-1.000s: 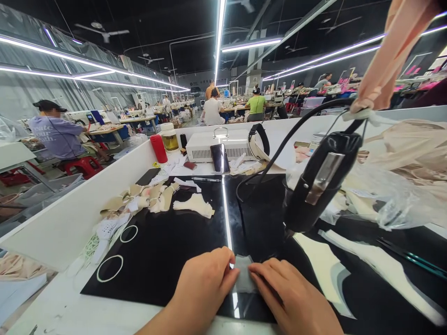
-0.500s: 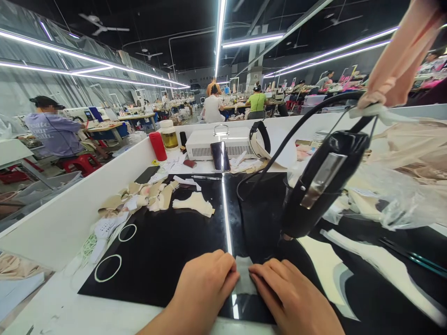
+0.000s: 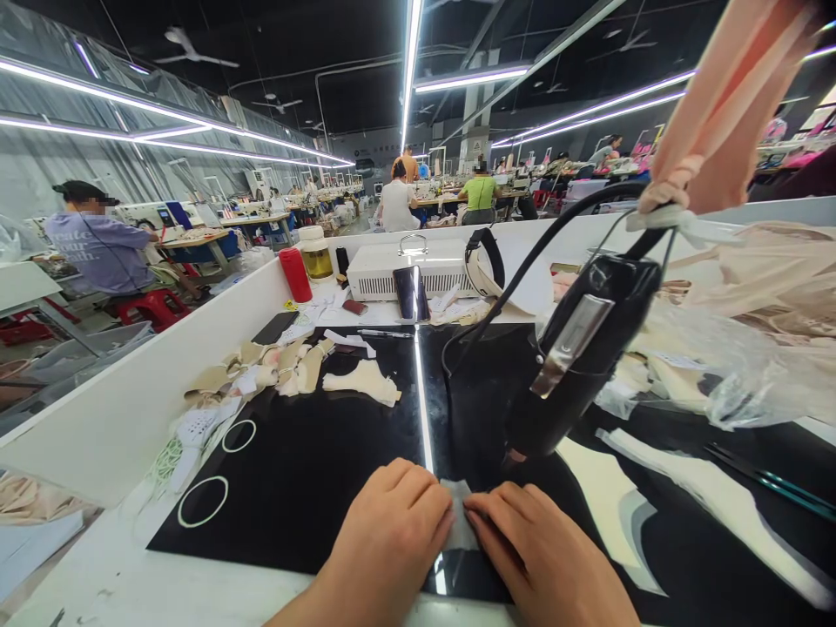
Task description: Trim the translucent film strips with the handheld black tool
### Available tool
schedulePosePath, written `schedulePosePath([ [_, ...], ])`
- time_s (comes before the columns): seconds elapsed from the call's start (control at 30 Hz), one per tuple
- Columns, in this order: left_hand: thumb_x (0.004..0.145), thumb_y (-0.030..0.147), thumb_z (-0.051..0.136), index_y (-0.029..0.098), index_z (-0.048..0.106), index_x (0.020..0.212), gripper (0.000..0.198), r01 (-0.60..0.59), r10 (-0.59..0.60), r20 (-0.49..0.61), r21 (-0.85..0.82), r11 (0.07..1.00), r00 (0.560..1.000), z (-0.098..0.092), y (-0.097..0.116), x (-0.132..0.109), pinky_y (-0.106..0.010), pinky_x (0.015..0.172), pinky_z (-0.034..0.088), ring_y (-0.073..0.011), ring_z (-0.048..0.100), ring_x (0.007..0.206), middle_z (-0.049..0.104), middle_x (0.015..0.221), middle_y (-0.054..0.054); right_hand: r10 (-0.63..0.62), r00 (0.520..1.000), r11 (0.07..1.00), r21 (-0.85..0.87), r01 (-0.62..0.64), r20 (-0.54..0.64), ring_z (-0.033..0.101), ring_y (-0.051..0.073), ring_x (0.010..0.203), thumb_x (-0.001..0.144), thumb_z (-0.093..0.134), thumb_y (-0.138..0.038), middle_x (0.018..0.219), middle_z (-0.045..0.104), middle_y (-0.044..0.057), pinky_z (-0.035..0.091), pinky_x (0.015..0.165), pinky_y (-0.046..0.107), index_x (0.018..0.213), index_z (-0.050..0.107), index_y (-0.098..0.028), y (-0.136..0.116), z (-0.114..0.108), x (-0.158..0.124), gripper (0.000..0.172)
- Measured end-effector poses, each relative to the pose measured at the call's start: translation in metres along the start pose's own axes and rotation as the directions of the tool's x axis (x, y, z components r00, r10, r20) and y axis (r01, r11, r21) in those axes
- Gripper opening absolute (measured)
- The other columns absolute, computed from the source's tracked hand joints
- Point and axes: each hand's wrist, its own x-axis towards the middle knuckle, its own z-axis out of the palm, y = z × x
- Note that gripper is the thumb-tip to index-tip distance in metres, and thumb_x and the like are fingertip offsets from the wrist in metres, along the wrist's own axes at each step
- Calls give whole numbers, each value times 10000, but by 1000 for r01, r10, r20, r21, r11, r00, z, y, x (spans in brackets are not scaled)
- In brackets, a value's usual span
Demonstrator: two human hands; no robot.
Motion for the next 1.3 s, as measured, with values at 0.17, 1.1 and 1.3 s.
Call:
schedulePosePath([
  [0.17, 1095, 158, 410, 155, 638, 1005, 245, -165, 157, -128, -61, 984, 979, 13, 4, 0, -327, 944, 584, -187, 721, 996, 760, 1042, -56, -34, 998, 999, -39, 31, -58, 649, 206, 618, 1080, 270, -142, 755, 723, 50, 469, 619, 376, 875, 691, -208, -2, -2, 4, 474],
  [1.1, 1116, 295, 436, 150, 651, 1064, 264, -173, 166, -79, -93, 981, 983, 22, 0, -7, -356, 989, 582, -226, 739, 1097, 781, 1140, -90, 9, 996, 997, 76, -3, -85, 722, 203, 844, 1073, 465, -259, 957, 739, 35, 568, 749, 311, 1110, 648, -268, 11, -17, -3, 187],
  [1.3, 1116, 383, 449, 148, 649, 960, 346, -218, 206, -157, -64, 974, 966, 25, 2, -6, -309, 914, 589, -200, 741, 1052, 781, 1089, -65, 490, 827, 871, 192, -452, -277, 681, 249, 803, 970, 613, -550, 886, 658, 30, 550, 754, 387, 1053, 646, -298, 37, -59, 1, 267],
])
